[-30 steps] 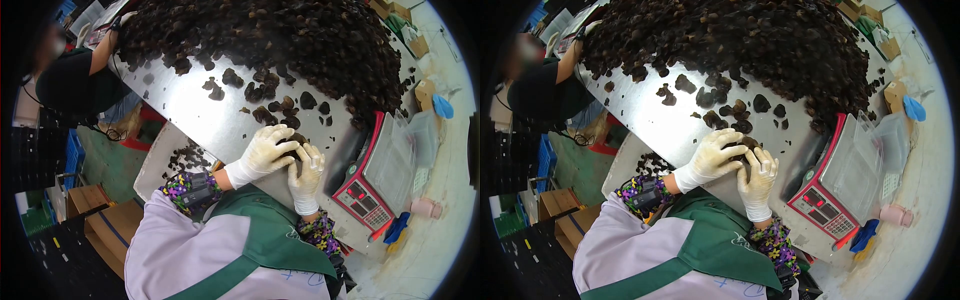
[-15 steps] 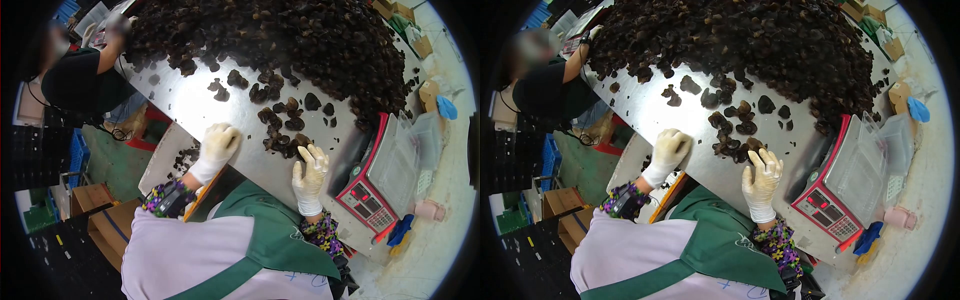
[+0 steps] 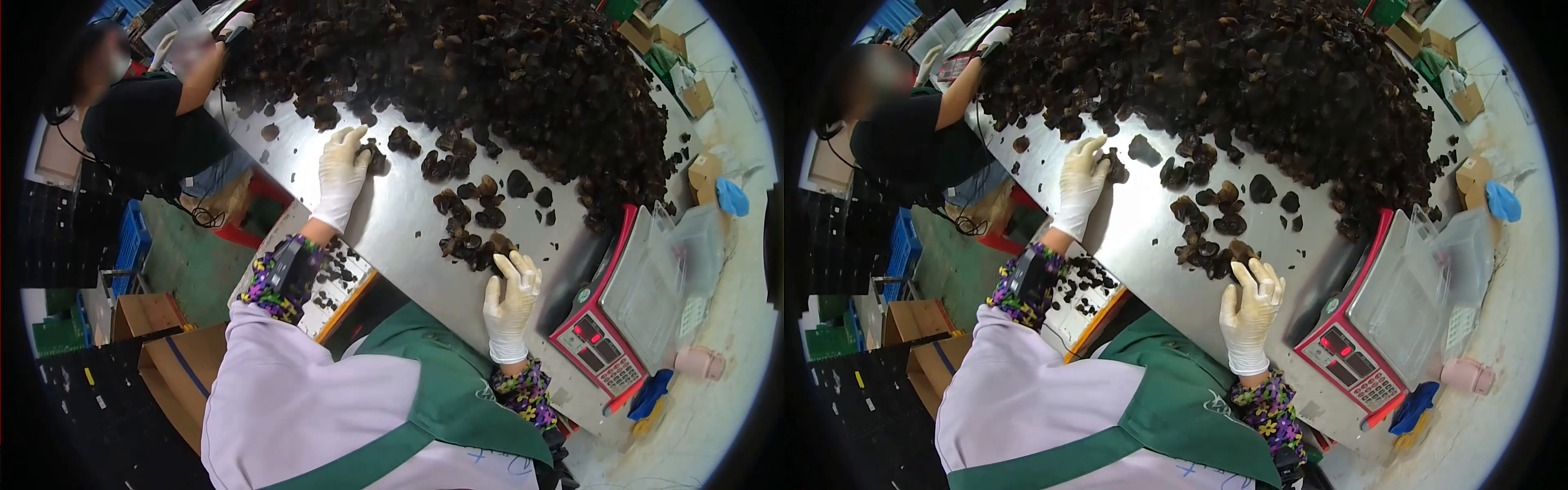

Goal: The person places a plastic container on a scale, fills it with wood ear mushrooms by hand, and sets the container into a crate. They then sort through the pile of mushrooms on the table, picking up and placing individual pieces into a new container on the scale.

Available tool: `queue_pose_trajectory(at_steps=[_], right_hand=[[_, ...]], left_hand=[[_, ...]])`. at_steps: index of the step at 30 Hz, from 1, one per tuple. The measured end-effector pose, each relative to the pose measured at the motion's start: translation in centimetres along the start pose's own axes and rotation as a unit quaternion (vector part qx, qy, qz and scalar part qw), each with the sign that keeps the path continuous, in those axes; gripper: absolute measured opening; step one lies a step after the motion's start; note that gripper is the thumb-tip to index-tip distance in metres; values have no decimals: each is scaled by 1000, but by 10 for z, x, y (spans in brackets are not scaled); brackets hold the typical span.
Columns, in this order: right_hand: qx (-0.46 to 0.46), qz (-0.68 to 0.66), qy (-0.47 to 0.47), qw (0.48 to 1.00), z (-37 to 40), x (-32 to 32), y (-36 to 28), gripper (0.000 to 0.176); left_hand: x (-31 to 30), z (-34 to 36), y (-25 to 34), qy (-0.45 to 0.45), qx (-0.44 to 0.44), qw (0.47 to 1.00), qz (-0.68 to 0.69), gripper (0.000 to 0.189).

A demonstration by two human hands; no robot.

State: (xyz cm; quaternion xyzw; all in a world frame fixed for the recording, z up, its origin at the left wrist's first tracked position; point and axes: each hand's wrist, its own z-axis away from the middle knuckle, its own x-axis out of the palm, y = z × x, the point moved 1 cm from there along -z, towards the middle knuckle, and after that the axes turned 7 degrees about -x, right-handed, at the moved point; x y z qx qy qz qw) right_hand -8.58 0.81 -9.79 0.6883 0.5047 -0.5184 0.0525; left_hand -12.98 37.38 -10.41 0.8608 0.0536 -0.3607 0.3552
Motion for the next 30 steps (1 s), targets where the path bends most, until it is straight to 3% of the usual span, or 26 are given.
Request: queue_pose_trajectory(at_steps=[2, 3, 4, 7, 8, 12, 14, 16, 18, 20, 22, 27, 30], right_hand=[[1, -2, 9, 1000, 0, -3, 0, 41], [3, -1, 6, 1000, 1, -4, 0, 41], [1, -6, 8, 1000, -1, -1, -1, 41], [-22, -7, 13, 1000, -2, 2, 2, 40], [-24, -1, 13, 1000, -2, 2, 2, 40], [-21, -22, 22, 999, -1, 2, 3, 39], [-16, -29, 24, 999, 1, 2, 3, 38], [-9, -31, 21, 999, 1, 2, 3, 38], [-6, -32, 31, 999, 4, 2, 4, 38], [-12, -38, 34, 999, 2, 3, 4, 37], [-19, -42, 30, 998, 0, -1, 1, 36], [-27, -26, 53, 998, 0, -2, 0, 36], [-14, -15, 66, 998, 0, -1, 1, 38]], left_hand=[[35, -12, -32, -129, -25, 990, 51, 35], [11, -19, -2, -154, 29, 988, -1, 24], [17, -17, -8, -157, 22, 987, 13, 14], [13, -9, -12, -148, 14, 988, -42, 10], [6, -3, -7, -84, 19, 995, -49, 12], [-11, 19, -23, -54, 6, 988, -145, 17], [-35, 36, -39, -59, -16, 979, -193, 18], [-69, 48, -61, -93, -103, 941, -309, 17], [-106, 60, -58, 21, -114, 922, -369, 12], [-123, 68, -52, 38, -111, 939, -324, 15], [-116, 73, -35, 56, -37, 978, -200, 29], [-47, 46, 17, -21, 23, 997, -69, 45], [5, 21, 34, -50, 52, 997, -25, 66]])
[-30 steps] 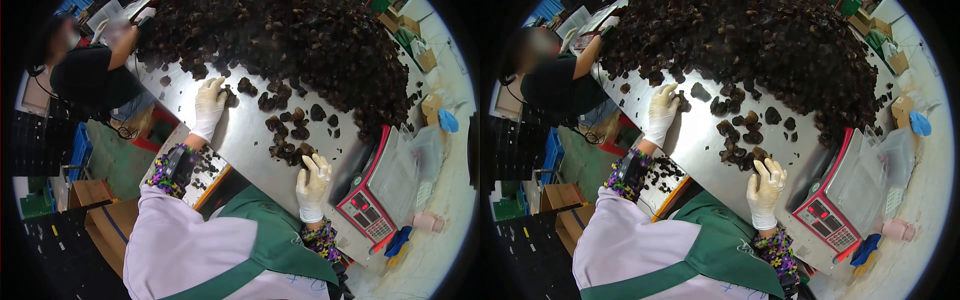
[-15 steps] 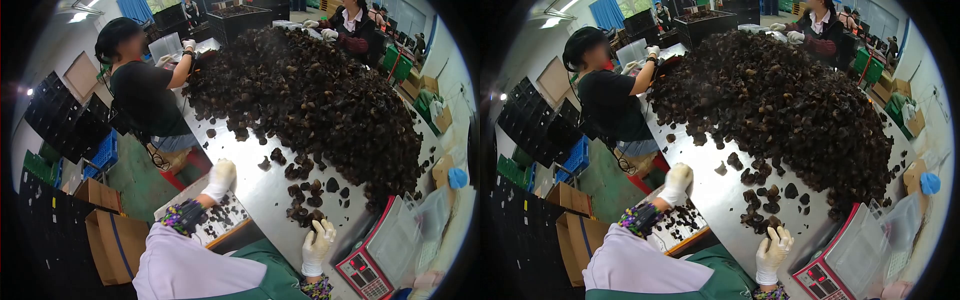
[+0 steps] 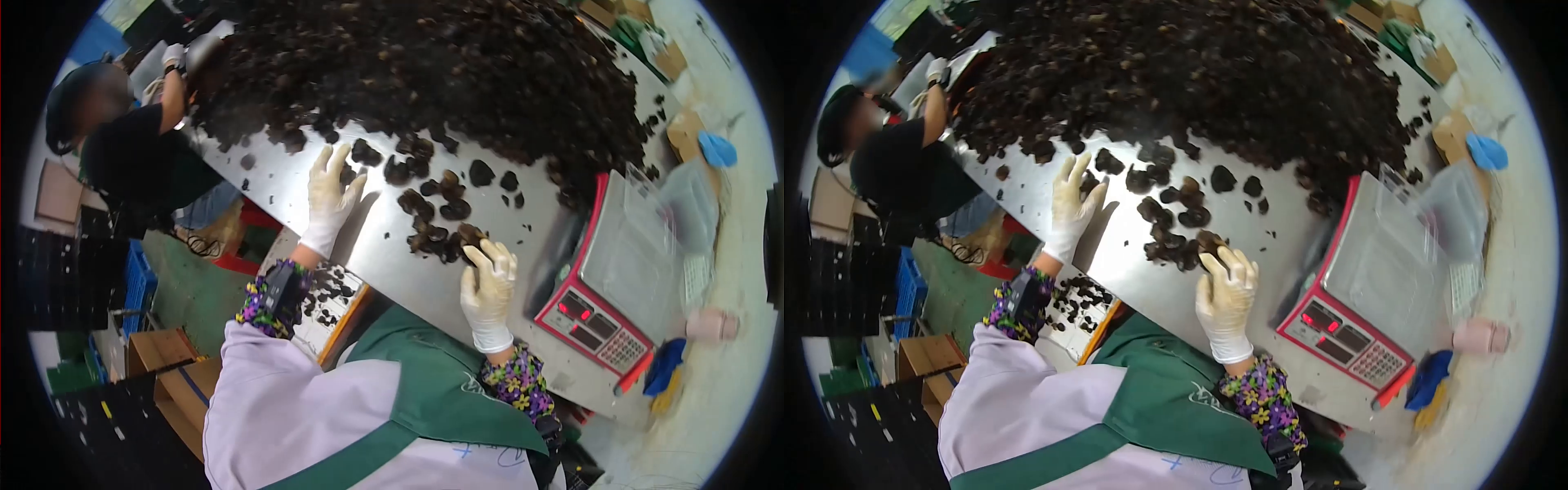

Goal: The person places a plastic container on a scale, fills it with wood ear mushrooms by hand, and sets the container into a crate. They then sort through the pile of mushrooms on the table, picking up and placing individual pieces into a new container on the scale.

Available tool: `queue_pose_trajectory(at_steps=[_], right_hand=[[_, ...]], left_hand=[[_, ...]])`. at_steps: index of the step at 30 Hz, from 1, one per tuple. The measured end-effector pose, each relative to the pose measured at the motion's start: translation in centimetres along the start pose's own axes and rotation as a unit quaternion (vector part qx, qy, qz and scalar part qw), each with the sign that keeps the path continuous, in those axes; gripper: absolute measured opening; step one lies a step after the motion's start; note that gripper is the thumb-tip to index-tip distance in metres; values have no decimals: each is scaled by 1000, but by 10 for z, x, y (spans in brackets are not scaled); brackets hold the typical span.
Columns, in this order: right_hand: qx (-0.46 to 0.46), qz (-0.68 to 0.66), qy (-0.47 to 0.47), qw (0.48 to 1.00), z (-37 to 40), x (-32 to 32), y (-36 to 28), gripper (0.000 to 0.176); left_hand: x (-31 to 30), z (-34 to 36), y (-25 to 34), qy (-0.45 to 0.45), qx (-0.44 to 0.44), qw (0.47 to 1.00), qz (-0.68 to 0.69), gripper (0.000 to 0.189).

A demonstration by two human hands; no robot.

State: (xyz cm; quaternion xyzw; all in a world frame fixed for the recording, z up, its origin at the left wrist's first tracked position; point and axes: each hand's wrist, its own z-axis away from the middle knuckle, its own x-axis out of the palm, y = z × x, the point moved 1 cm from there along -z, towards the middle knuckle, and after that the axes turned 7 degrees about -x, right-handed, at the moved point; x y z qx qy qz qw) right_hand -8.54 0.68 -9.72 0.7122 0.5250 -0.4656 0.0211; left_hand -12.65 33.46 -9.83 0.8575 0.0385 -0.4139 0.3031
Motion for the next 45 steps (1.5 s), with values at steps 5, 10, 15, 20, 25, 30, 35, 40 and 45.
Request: queue_pose_trajectory(at_steps=[5, 10, 15, 20, 25, 30, 35, 40, 45], right_hand=[[13, 12, 2, 1000, 0, 1, -1, 39], [14, 10, 0, 1000, 1, 2, 0, 40], [24, -6, -26, 999, -25, -2, 2, 42], [24, 3, -35, 999, -54, 5, 6, 48], [39, 22, -88, 995, -49, 3, 5, 51], [30, 131, -83, 988, -89, 15, 31, 47], [42, 238, -111, 964, -130, 49, 65, 48], [49, 195, -121, 972, -132, 37, 60, 33], [230, -172, -55, 956, -109, 13, 48, 21]], left_hand=[[43, -22, 49, -139, 55, 984, 95, 58], [38, -3, 80, -184, 67, 969, 151, 44], [45, -32, 69, -47, 117, 992, 0, 49], [55, -39, 69, -253, 139, 953, 97, 45], [11, 1, 78, -300, 125, 932, 160, 49], [-11, 33, 62, -131, 59, 982, 124, 67], [-11, 59, 51, -141, -34, 985, 90, 81], [-8, 60, 56, -158, 7, 986, 44, 81], [5, 54, 68, -170, 9, 977, 126, 80]])
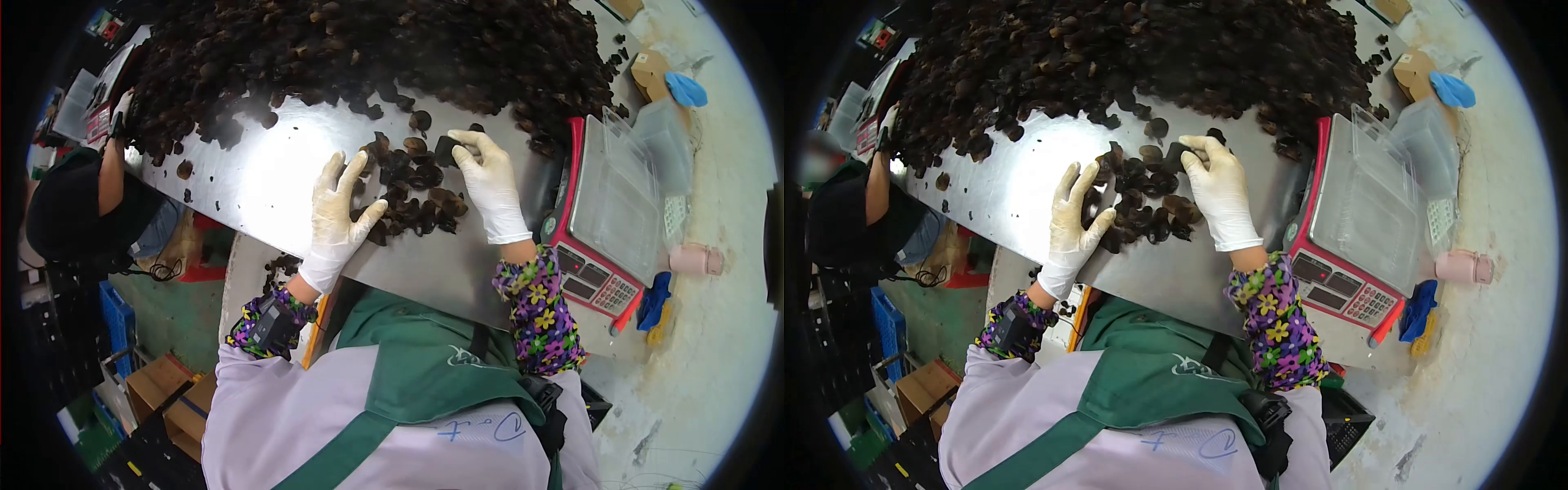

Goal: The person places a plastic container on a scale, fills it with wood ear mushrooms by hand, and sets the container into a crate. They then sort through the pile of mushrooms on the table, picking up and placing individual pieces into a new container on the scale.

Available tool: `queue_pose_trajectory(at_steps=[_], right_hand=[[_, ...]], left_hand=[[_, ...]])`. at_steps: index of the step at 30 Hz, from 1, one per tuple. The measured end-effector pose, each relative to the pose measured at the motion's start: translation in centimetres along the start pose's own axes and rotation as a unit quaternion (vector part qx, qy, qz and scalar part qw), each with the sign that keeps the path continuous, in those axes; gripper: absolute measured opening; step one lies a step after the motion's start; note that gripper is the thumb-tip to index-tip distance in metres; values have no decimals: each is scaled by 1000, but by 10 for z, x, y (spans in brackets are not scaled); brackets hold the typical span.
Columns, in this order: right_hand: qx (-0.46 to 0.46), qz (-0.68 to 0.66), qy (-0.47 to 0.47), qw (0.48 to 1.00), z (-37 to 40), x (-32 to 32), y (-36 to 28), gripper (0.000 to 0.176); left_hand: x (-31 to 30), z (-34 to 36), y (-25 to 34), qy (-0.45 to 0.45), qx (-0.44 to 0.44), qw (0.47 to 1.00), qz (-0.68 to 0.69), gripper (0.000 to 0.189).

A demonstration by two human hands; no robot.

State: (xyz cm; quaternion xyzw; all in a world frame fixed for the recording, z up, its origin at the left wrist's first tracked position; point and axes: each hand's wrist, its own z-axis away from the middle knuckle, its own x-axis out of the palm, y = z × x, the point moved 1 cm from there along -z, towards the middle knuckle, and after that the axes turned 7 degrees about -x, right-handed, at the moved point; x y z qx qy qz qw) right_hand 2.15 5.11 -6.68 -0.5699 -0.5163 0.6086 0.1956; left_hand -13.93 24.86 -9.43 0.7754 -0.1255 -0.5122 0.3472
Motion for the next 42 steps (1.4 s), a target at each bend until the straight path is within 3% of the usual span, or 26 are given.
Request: queue_pose_trajectory(at_steps=[1, 7, 10, 12, 20, 23, 27, 31, 32, 33, 34, 35, 37, 38, 39, 41, 42], right_hand=[[72, -159, -18, 985, 5, -2, -2, 21], [120, -169, -28, 978, 30, -10, -6, 24], [89, -182, -32, 979, 35, -7, -2, 25], [153, -211, -42, 964, 37, -8, -3, 28], [160, -226, -25, 961, 43, -12, 5, 30], [150, -228, -58, 960, 51, -16, -17, 28], [60, -278, -135, 949, 79, 6, -52, 24], [50, -217, -152, 963, 80, -1, -55, 24], [-35, -95, -88, 991, 76, -7, -49, 26], [-119, 29, -20, 992, 74, -15, -43, 28], [-103, 46, -33, 993, 75, -21, -36, 43], [-103, 44, -35, 993, 76, -24, -30, 43], [-188, 144, -20, 971, 80, -25, -16, 60], [-169, 164, -61, 970, 84, -25, -7, 85], [-170, 162, -63, 970, 86, -21, -3, 85], [-200, 201, -78, 956, 91, -14, 4, 106], [-199, 201, -79, 956, 91, -11, 5, 106]], left_hand=[[2, -1, 1, -14, 2, 1000, 10, 79], [-3, 12, 8, -35, 13, 998, 41, 83], [-1, 21, 7, -6, 14, 1000, 5, 87], [1, 22, 8, -4, 6, 1000, 4, 87], [1, 20, 22, 1, 4, 999, -54, 82], [-5, 17, 40, 80, 33, 996, -14, 73], [-12, 16, 62, -47, 71, 985, 153, 34], [-36, 45, 38, 148, 61, 982, 103, 26], [-45, 59, 11, 176, -26, 980, 90, 26], [-55, 72, -15, 203, -113, 970, 77, 26], [-62, 77, -26, 226, -141, 960, 83, 28], [-69, 82, -38, 247, -170, 950, 88, 30], [-104, 99, -82, 260, -246, 931, -72, 41], [-105, 107, -89, 267, -300, 906, -134, 58], [-102, 108, -89, 268, -302, 905, -136, 58], [-92, 106, -83, 312, -199, 916, -155, 67], [-83, 95, -54, 272, -175, 946, -14, 82]])
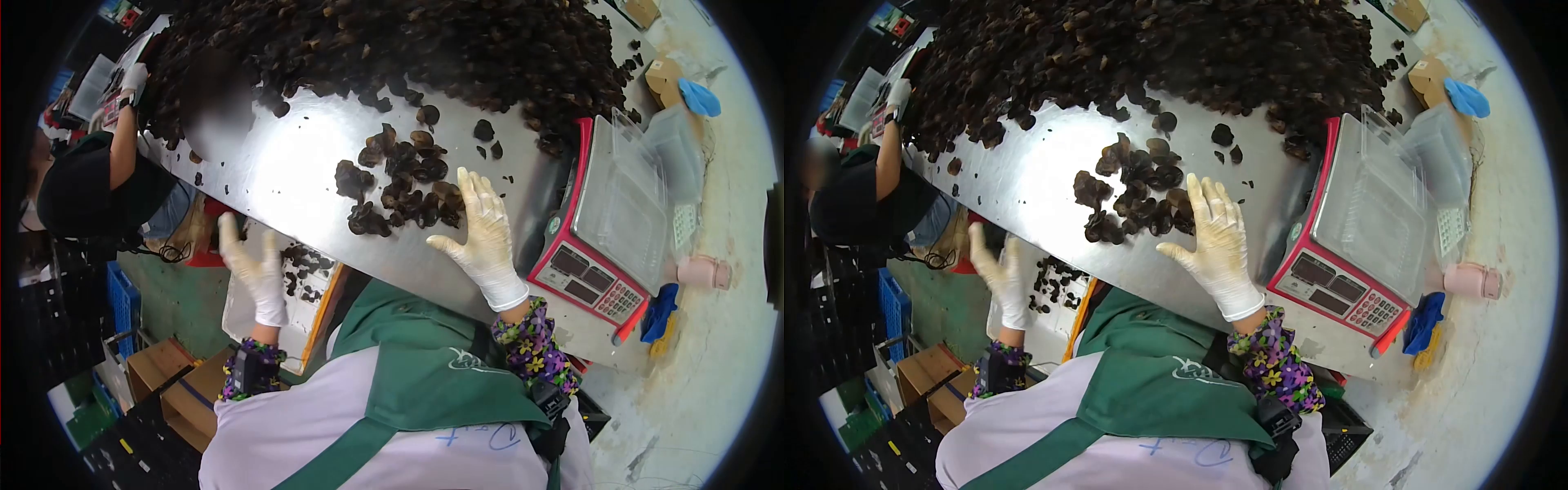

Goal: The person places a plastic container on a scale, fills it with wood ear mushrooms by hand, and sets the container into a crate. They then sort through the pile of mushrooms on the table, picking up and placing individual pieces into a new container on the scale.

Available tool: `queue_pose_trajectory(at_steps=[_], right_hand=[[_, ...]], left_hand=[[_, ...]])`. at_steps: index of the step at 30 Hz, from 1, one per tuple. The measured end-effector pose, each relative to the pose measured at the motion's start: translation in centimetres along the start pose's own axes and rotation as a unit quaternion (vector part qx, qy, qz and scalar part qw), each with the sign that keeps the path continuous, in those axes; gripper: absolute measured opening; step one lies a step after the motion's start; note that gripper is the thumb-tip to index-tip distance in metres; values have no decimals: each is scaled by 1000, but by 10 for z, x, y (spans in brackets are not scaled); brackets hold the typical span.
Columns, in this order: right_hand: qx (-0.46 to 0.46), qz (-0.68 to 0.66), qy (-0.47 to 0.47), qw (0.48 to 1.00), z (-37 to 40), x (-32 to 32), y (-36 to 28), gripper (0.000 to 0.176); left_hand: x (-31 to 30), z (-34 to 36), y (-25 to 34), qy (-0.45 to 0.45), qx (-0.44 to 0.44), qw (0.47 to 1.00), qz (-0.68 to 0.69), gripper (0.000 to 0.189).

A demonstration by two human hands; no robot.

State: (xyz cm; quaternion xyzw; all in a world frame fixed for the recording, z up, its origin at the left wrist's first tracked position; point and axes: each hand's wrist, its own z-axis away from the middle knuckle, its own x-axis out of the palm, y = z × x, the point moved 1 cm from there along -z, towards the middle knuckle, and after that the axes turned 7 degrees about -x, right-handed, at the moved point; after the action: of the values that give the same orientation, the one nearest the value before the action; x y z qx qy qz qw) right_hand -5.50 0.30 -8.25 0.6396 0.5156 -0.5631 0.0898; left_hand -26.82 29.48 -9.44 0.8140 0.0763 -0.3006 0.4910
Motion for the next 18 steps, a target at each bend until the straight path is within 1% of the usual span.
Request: queue_pose_trajectory(at_steps=[2, 3, 4, 5, 7, 11, 13, 14, 15, 17, 18], right_hand=[[18, 35, -50, 998, -5, 5, 0, 126], [17, 37, -49, 998, -10, 6, -1, 126], [16, 46, -65, 997, -14, 8, -2, 130], [17, 56, -81, 995, -17, 10, -4, 135], [11, 60, -79, 995, -22, 14, -6, 136], [13, 61, -80, 995, -35, 24, -7, 138], [14, 58, -72, 996, -43, 28, -9, 138], [18, 48, -72, 996, -47, 30, -9, 137], [21, 39, -71, 996, -52, 32, -9, 136], [15, 44, -64, 997, -59, 33, -8, 137], [10, 37, -47, 998, -61, 35, -5, 135]], left_hand=[[21, 8, 23, -115, 125, 981, -93, 98], [40, 15, 26, -180, 108, 976, -50, 111], [49, 13, 49, -227, 136, 961, -81, 114], [59, 11, 64, -250, 174, 947, -104, 118], [84, 3, 73, -266, 207, 938, -81, 121], [115, -16, 98, -290, 200, 934, -54, 118], [131, -25, 107, -303, 208, 930, -18, 113], [138, -30, 114, -309, 212, 927, -5, 106], [146, -33, 117, -309, 212, 927, -4, 106], [162, -37, 122, -317, 270, 909, -35, 101], [167, -37, 125, -310, 282, 907, -41, 91]])
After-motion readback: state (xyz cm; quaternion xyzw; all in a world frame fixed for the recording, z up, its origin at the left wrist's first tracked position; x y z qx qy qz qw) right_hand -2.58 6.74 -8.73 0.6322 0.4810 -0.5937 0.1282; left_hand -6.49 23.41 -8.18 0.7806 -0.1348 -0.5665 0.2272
